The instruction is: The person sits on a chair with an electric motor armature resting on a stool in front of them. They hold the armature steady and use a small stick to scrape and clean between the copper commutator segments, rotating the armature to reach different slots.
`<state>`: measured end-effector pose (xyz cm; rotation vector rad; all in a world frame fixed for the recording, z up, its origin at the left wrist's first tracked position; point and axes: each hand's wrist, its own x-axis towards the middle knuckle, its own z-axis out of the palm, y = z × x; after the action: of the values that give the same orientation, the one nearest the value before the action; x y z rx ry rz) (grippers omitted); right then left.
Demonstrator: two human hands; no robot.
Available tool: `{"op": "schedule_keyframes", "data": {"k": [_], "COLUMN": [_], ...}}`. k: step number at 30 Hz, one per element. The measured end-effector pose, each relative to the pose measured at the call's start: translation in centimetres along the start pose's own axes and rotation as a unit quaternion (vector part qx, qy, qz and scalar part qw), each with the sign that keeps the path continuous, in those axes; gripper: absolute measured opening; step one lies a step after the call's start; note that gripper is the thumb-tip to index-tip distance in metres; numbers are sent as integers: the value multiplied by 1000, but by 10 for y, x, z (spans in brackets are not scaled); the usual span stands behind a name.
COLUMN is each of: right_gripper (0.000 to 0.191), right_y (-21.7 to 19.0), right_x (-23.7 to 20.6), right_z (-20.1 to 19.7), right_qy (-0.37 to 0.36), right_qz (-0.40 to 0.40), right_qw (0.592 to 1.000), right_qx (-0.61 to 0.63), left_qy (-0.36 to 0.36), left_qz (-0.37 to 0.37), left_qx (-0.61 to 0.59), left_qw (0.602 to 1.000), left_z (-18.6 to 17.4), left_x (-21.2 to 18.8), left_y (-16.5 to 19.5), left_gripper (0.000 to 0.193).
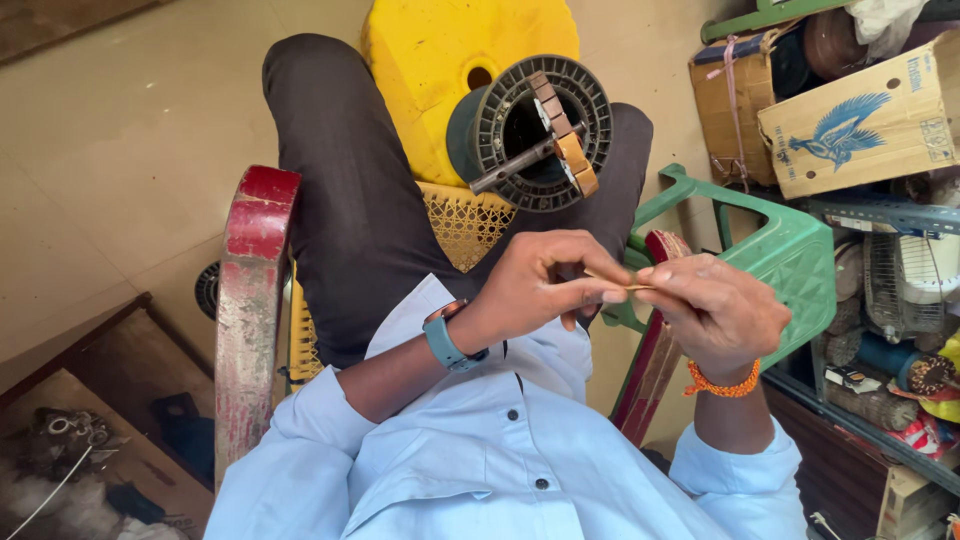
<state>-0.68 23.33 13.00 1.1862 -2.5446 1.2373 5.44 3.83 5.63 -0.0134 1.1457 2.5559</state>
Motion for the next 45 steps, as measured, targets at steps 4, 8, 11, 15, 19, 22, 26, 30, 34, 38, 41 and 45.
{"op": "schedule_keyframes", "data": {"k": [4, 8, 11, 15, 19, 22, 26, 30, 34, 38, 41, 45], "right_gripper": [25, 15, 13, 11, 12, 11, 15, 17, 17, 17, 15, 12], "right_y": [-7, -14, -13, -11, -13, -13, -14, -17, -20, -24, -30, -35], "right_x": [0, 0, 11, 38, 71, 94, 116, 131, 144, 159, 167, 175], "right_z": [0, 2, -7, -16, -14, -9, 3, 11, 17, 21, 25, 31], "right_qy": [-49, -39, 1, -5, -55, -101, -134, -153, -196, -235, -253, -291], "right_qz": [66, 109, 118, 71, -2, -38, -90, -115, -129, -146, -152, -172], "right_qw": [996, 992, 989, 984, 973, 964, 951, 942, 935, 923, 917, 900], "right_qx": [-22, -46, -84, -165, -225, -242, -265, -276, -267, -268, -269, -274], "left_qy": [66, 133, 245, 300, 310, 303, 289, 306, 309, 310, 306, 298], "left_qz": [111, 134, 274, 238, 226, 229, 232, 184, 192, 200, 197, 208], "left_qx": [117, 163, 308, 383, 325, 324, 297, 241, 267, 285, 304, 341], "left_qw": [985, 968, 877, 841, 864, 866, 880, 902, 893, 885, 880, 867], "left_z": [1, 6, -8, -24, -30, -37, -47, -51, -55, -60, -63, -67], "left_x": [-5, -2, 5, 13, 20, 21, 22, 24, 24, 22, 21, 19], "left_y": [3, 4, 7, 5, -5, -12, -13, -8, -1, 6, 9, 9], "left_gripper": [10, 12, 15, 50, 51, 46, 38, 43, 39, 38, 45, 48]}}
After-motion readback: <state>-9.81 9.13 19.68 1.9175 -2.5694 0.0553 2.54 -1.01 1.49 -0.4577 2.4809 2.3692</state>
